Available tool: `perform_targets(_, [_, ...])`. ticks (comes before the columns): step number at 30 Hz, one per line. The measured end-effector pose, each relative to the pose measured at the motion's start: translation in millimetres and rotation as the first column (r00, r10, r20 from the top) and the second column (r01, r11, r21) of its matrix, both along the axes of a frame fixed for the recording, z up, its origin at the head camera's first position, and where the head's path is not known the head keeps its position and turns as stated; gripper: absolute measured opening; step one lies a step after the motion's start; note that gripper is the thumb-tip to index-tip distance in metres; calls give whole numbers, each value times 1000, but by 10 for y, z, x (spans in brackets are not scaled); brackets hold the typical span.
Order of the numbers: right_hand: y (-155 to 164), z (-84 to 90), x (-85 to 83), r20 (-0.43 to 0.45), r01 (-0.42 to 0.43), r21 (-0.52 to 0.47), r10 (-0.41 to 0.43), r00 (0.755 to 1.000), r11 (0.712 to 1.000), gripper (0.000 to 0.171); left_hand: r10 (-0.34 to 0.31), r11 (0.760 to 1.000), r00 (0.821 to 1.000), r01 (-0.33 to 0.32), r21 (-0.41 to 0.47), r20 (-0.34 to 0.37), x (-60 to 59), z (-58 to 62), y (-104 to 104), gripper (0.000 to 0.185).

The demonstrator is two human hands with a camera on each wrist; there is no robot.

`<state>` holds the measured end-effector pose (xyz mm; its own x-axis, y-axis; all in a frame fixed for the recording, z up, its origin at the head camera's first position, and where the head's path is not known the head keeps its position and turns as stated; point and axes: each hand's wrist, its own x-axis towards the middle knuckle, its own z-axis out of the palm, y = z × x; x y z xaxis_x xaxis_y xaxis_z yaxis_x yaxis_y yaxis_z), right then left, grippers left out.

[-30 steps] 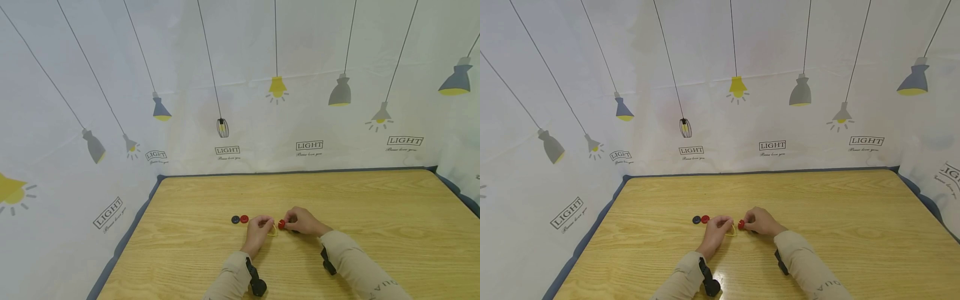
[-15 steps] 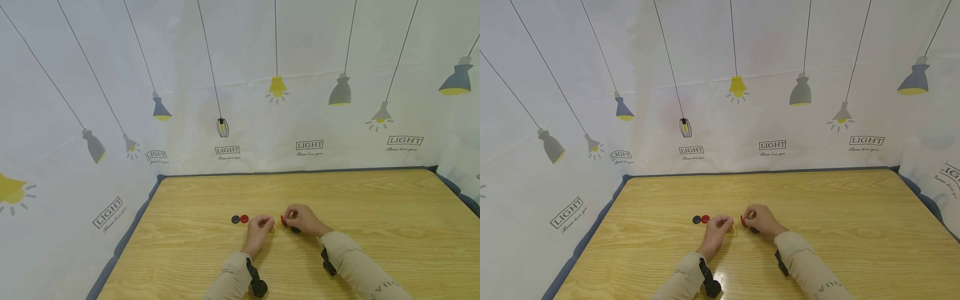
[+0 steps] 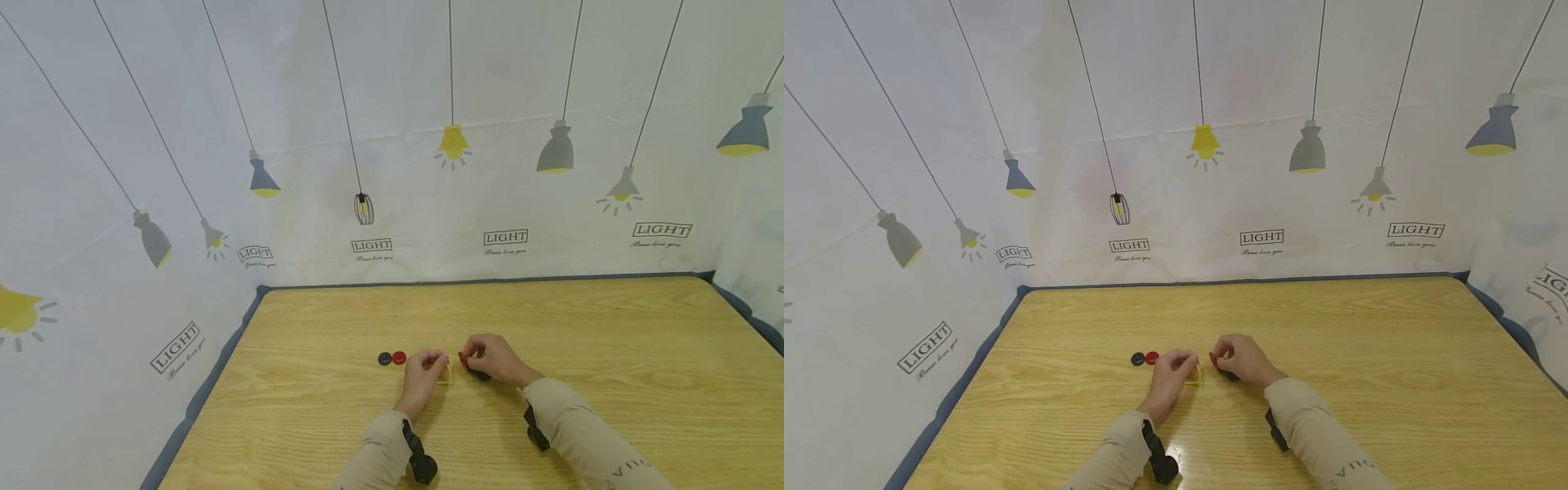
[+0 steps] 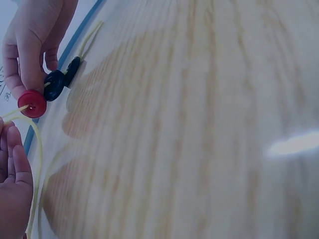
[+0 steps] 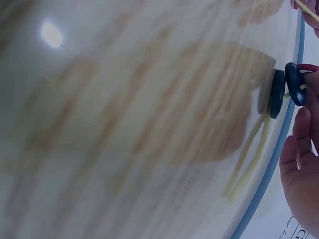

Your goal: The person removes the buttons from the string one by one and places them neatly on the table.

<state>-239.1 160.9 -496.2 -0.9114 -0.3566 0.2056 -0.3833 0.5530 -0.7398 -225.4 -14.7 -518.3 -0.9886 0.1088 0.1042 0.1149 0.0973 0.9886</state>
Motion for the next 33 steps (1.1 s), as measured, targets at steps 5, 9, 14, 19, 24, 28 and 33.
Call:
perform_targets(5, [-3, 23, 6, -5, -15, 5, 15, 1000, 1000, 6, 7, 1000, 999, -6, -18, 37, 101, 238, 22, 17])
perform_targets(9, [-3, 8, -2, -11, -13, 38, 13, 1000, 999, 9, 14, 1000, 999, -13, -15, 46, 146, 318, 31, 15])
perform_targets(14, [5, -12, -12, -32, -23, 66, 25, 999, 998, 11, 18, 1000, 998, -18, -1, 56, 56, 131, 49, 16])
perform_targets(19, [15, -9, -5, -62, -56, 60, 60, 996, 997, 6, 27, 1000, 999, -27, -16, 24, 7, 28, 43, 19])
perform_targets(24, [23, 12, 0, -73, -65, 49, 68, 995, 997, 6, 27, 999, 999, -26, -23, 32, 1, 47, 30, 19])
perform_targets(28, [26, 31, -3, -48, -61, 34, 62, 997, 998, 6, 22, 1000, 999, -21, -8, 34, 49, 142, 40, 16])
perform_targets(33, [24, 38, -4, -13, -63, 24, 63, 998, 998, 5, 20, 1000, 1000, -20, -19, 13, 136, 300, 58, 15])
